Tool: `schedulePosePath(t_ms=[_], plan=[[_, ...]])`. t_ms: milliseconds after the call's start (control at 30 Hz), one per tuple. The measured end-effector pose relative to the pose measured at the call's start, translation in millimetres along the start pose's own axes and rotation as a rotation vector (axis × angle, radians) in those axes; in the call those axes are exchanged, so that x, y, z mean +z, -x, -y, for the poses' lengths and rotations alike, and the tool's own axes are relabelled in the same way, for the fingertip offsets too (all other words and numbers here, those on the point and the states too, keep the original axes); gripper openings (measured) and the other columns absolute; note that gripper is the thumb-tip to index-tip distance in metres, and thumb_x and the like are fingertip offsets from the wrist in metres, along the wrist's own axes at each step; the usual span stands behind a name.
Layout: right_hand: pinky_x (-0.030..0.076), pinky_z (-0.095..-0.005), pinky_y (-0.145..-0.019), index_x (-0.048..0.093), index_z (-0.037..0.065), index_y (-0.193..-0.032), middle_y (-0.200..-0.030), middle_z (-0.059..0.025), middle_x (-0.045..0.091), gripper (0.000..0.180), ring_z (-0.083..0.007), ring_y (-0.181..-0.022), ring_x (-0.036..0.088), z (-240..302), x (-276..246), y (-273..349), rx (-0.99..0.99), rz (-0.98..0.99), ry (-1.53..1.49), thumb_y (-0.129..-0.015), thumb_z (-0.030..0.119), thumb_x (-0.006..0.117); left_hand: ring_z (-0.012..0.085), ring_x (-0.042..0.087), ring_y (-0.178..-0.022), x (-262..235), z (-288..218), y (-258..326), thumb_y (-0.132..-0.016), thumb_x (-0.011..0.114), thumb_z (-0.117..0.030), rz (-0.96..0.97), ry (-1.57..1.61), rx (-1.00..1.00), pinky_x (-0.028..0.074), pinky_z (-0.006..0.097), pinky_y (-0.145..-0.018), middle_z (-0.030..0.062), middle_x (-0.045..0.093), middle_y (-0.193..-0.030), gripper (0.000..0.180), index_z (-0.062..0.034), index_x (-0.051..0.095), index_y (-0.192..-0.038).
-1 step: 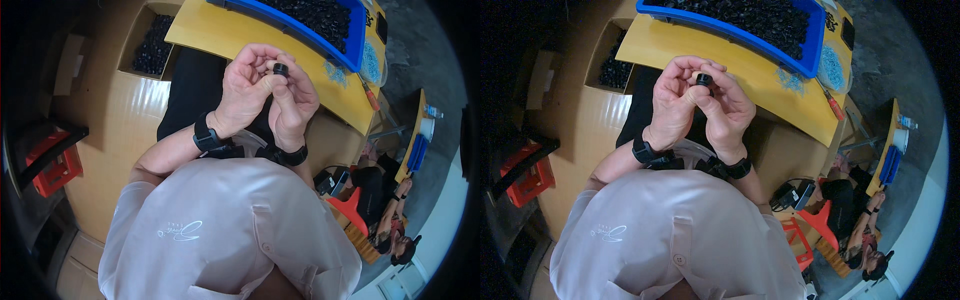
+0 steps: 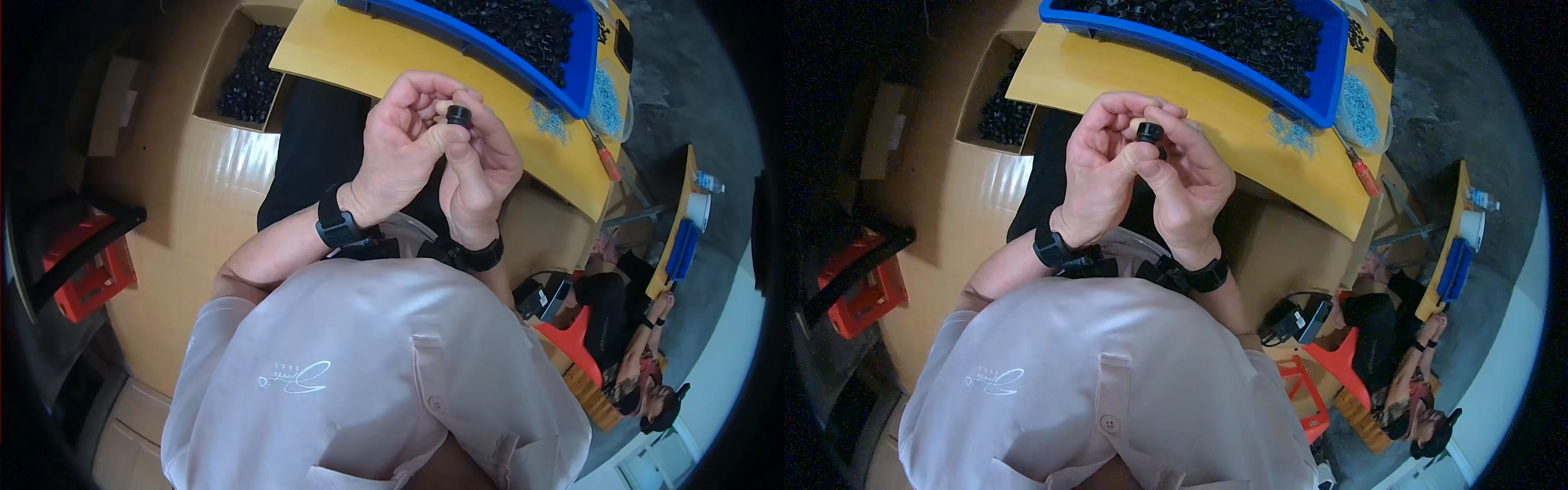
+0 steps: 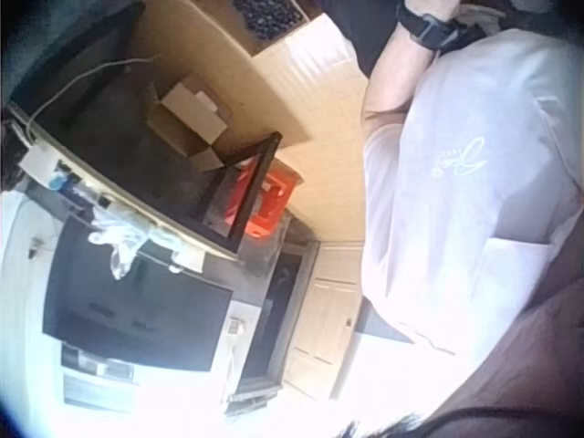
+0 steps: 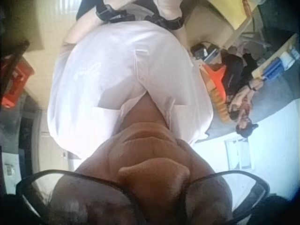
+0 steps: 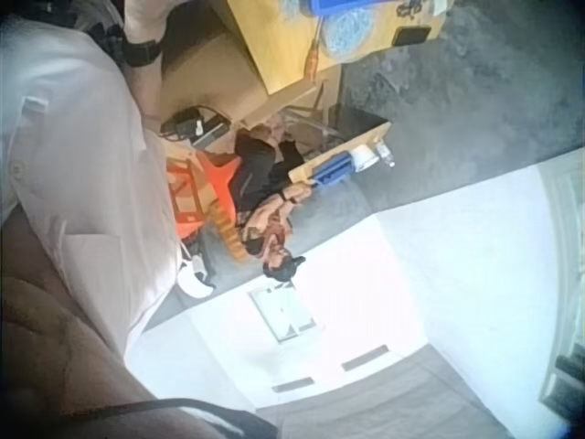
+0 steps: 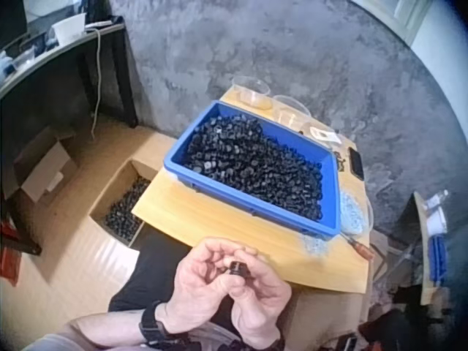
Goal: Assembling and inspecting small black plastic components at a workbench.
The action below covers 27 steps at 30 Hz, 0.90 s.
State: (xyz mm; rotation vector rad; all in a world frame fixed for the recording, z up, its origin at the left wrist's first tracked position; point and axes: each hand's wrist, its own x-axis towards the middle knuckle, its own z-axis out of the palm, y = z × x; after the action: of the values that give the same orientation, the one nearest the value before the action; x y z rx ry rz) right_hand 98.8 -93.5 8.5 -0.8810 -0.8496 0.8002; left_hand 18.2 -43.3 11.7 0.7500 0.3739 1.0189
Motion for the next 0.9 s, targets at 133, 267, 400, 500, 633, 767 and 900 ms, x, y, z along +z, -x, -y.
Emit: schedulePosePath(t_ms=[133, 267, 400, 500, 633, 767, 900], plan=[[0.042, -0.0265, -0.082, 0.053, -0.006, -0.110, -0.101, -0.0095, 0.056, 0.035, -0.0157, -0.091, 0.055, 1, 2, -3, -0.046, 0.037, 0.006, -0.075, -0.005, 0.060, 0.0117, 0.056, -0.084, -1, 0, 0, -0.077, 0.057, 0.005, 0.045, 0.015, 0.063, 0.049, 0.024, -0.077, 0.0095, 0.056, -0.100, 0.029, 0.0012, 0.046, -0.104], [0.042, -0.0260, -0.082, 0.054, -0.006, -0.109, -0.101, -0.0090, 0.056, 0.035, -0.0154, -0.090, 0.054, 1, 1, -4, -0.063, 0.050, 0.021, -0.075, -0.005, 0.061, 0.0121, 0.056, -0.085, 0, 2, 0, -0.077, 0.057, 0.005, 0.040, 0.010, 0.090, 0.048, 0.025, -0.077, 0.0110, 0.056, -0.101, 0.029, 0.0013, 0.046, -0.104], [0.042, -0.0252, -0.080, 0.055, -0.006, -0.106, -0.097, -0.0075, 0.056, 0.031, -0.0143, -0.088, 0.054, 1, 2, -5, -0.046, 0.048, 0.025, -0.076, -0.003, 0.062, 0.0118, 0.056, -0.085, 1, 1, 0, -0.077, 0.056, 0.005, 0.025, -0.035, 0.127, 0.048, 0.024, -0.078, 0.0118, 0.056, -0.100, 0.028, 0.0014, 0.046, -0.103], [0.042, -0.0244, -0.078, 0.056, -0.005, -0.104, -0.093, -0.0069, 0.056, 0.028, -0.0137, -0.087, 0.053, -3, 0, -5, -0.046, 0.033, 0.053, -0.076, -0.003, 0.062, 0.0116, 0.056, -0.084, 1, 1, -2, -0.077, 0.055, 0.006, 0.011, -0.098, 0.143, 0.048, 0.024, -0.077, 0.0120, 0.056, -0.098, 0.025, 0.0015, 0.046, -0.100], [0.041, -0.0241, -0.078, 0.056, -0.005, -0.102, -0.091, -0.0070, 0.057, 0.026, -0.0138, -0.086, 0.053, -4, 1, -7, -0.008, 0.021, 0.036, -0.077, -0.001, 0.061, 0.0111, 0.055, -0.083, 1, -1, -3, -0.076, 0.054, 0.007, -0.024, -0.140, 0.125, 0.049, 0.023, -0.075, 0.0113, 0.057, -0.096, 0.024, 0.0012, 0.046, -0.098], [0.041, -0.0245, -0.078, 0.056, -0.005, -0.101, -0.092, -0.0075, 0.056, 0.025, -0.0144, -0.086, 0.053, -1, 3, -10, 0.008, 0.017, 0.044, -0.077, 0.000, 0.062, 0.0109, 0.055, -0.082, 0, -1, -9, -0.076, 0.054, 0.007, 0.001, -0.112, 0.111, 0.049, 0.024, -0.074, 0.0117, 0.057, -0.096, 0.024, 0.0011, 0.046, -0.098], [0.041, -0.0246, -0.077, 0.056, -0.004, -0.101, -0.093, -0.0078, 0.056, 0.025, -0.0149, -0.085, 0.053, 3, 5, -15, -0.062, 0.052, 0.037, -0.077, 0.000, 0.062, 0.0120, 0.055, -0.084, 0, -7, -12, -0.076, 0.053, 0.008, 0.073, -0.078, 0.131, 0.048, 0.024, -0.076, 0.0124, 0.057, -0.097, 0.024, 0.0013, 0.046, -0.097]])
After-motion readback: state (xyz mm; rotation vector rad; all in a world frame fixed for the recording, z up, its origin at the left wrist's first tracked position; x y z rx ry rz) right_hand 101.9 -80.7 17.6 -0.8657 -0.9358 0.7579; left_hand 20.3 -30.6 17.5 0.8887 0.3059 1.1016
